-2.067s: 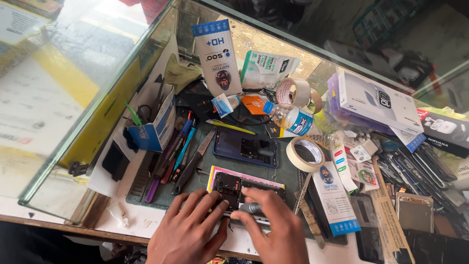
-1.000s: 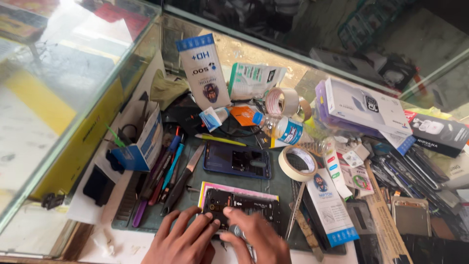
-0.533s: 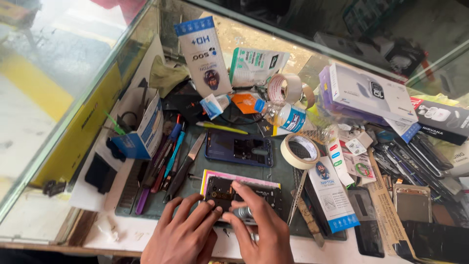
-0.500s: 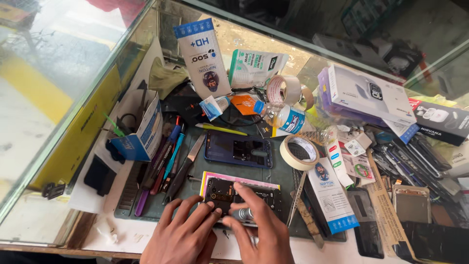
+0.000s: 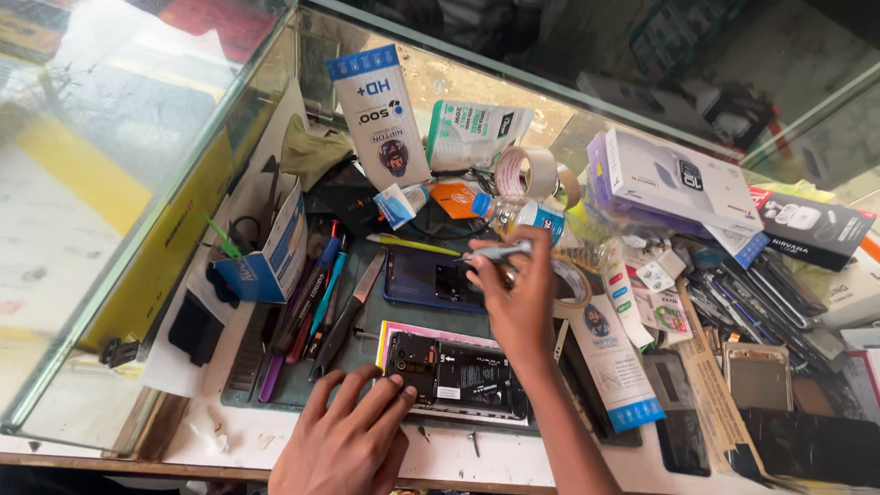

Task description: The person uses a precision screwdriver to remove several small screws from the internal chassis of a mobile phone and then handles small internal components.

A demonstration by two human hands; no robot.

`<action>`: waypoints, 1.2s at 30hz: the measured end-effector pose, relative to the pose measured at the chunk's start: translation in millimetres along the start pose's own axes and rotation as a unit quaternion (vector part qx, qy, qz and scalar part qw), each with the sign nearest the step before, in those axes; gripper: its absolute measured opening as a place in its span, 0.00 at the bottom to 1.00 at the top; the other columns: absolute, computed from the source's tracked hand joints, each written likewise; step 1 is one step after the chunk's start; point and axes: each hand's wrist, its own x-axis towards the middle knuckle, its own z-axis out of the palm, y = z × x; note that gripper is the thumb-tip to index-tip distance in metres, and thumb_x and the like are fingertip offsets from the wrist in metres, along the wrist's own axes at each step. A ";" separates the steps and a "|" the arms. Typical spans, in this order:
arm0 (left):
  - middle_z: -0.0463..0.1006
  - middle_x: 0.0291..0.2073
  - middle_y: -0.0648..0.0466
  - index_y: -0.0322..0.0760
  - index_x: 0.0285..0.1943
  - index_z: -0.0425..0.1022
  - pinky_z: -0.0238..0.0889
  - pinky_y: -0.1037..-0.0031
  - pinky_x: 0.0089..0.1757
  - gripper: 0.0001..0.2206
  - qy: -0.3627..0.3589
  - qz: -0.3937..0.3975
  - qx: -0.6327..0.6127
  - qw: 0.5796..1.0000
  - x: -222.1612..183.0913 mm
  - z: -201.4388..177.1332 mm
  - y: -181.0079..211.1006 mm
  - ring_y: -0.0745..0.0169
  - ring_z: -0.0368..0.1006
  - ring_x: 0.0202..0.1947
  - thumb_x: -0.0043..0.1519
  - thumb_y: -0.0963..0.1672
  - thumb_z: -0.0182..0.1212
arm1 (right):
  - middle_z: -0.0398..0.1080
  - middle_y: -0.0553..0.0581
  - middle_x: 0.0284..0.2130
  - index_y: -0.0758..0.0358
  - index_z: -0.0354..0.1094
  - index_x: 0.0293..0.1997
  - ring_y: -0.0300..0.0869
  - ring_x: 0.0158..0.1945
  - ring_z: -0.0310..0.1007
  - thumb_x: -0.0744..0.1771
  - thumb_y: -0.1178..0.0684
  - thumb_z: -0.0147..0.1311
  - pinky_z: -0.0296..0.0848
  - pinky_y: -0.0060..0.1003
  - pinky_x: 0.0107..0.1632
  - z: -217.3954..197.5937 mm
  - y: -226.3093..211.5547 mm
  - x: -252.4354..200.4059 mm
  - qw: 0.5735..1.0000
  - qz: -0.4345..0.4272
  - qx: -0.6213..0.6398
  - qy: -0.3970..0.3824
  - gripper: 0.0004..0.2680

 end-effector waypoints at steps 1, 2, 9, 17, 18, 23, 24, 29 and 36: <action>0.75 0.48 0.49 0.32 0.53 0.78 0.58 0.52 0.53 0.21 0.006 0.002 0.000 1.000 -0.4 -0.4 0.5 0.46 0.67 0.57 0.51 0.45 0.64 | 0.77 0.66 0.45 0.61 0.52 0.51 0.41 0.44 0.81 0.68 0.68 0.53 0.83 0.34 0.43 2.4 6.0 5.2 1.000 -0.003 -0.029 -0.013 0.13; 0.75 0.49 0.50 0.31 0.54 0.78 0.58 0.53 0.54 0.21 0.013 0.004 0.000 1.000 -0.3 0.0 1.6 0.46 0.67 0.57 0.52 0.45 0.64 | 0.77 0.66 0.44 0.62 0.52 0.51 0.41 0.43 0.81 0.68 0.68 0.53 0.83 0.33 0.43 4.8 10.6 6.4 0.999 -0.003 -0.032 -0.014 0.13; 0.75 0.50 0.48 0.30 0.55 0.77 0.57 0.51 0.54 0.22 0.000 0.001 -0.005 1.000 -1.8 0.7 -1.0 0.43 0.66 0.58 0.53 0.46 0.64 | 0.77 0.65 0.44 0.63 0.52 0.53 0.40 0.43 0.81 0.67 0.68 0.53 0.82 0.31 0.43 11.6 12.1 -0.5 1.000 0.000 -0.017 -0.022 0.13; 0.76 0.49 0.48 0.31 0.54 0.77 0.58 0.52 0.54 0.20 0.008 -0.018 -0.013 1.000 -0.1 -3.2 3.2 0.44 0.67 0.58 0.53 0.45 0.64 | 0.79 0.65 0.38 0.64 0.53 0.55 0.43 0.38 0.83 0.66 0.62 0.56 0.85 0.34 0.41 15.8 -15.5 -24.9 0.997 0.063 0.053 -0.004 0.15; 0.76 0.49 0.48 0.32 0.53 0.77 0.58 0.52 0.54 0.19 0.003 -0.026 -0.019 0.999 0.3 -3.8 3.6 0.44 0.67 0.58 0.54 0.45 0.64 | 0.79 0.66 0.35 0.65 0.54 0.54 0.43 0.36 0.84 0.66 0.61 0.57 0.86 0.35 0.39 17.7 -17.9 -31.7 0.996 0.072 0.051 -0.010 0.15; 0.76 0.47 0.49 0.33 0.52 0.78 0.59 0.52 0.53 0.19 0.001 -0.027 -0.007 1.000 1.8 -4.7 4.9 0.45 0.68 0.57 0.53 0.45 0.64 | 0.75 0.64 0.28 0.65 0.55 0.52 0.42 0.28 0.79 0.64 0.58 0.62 0.83 0.36 0.29 24.6 -12.6 -55.2 0.987 0.137 0.084 0.023 0.16; 0.76 0.46 0.49 0.33 0.52 0.78 0.59 0.53 0.53 0.18 -0.003 -0.030 -0.006 1.000 1.3 -5.4 5.2 0.45 0.68 0.57 0.54 0.45 0.63 | 0.75 0.64 0.27 0.65 0.55 0.51 0.42 0.27 0.78 0.65 0.57 0.62 0.82 0.36 0.28 26.1 -9.9 -56.4 0.987 0.137 0.081 0.026 0.16; 0.76 0.44 0.50 0.34 0.52 0.79 0.59 0.53 0.53 0.18 -0.006 -0.038 -0.012 0.999 4.1 -7.3 5.9 0.47 0.69 0.56 0.53 0.45 0.64 | 0.75 0.64 0.26 0.64 0.53 0.47 0.41 0.26 0.79 0.64 0.57 0.63 0.82 0.35 0.27 27.8 -1.2 -53.3 0.987 0.135 0.078 0.027 0.16; 0.76 0.43 0.50 0.34 0.51 0.79 0.58 0.52 0.53 0.17 -0.014 -0.047 -0.021 0.999 4.7 -7.6 6.4 0.47 0.69 0.55 0.53 0.45 0.64 | 0.76 0.64 0.27 0.64 0.53 0.44 0.43 0.29 0.82 0.64 0.58 0.63 0.82 0.34 0.29 26.6 -0.1 -55.4 0.987 0.145 0.068 0.012 0.14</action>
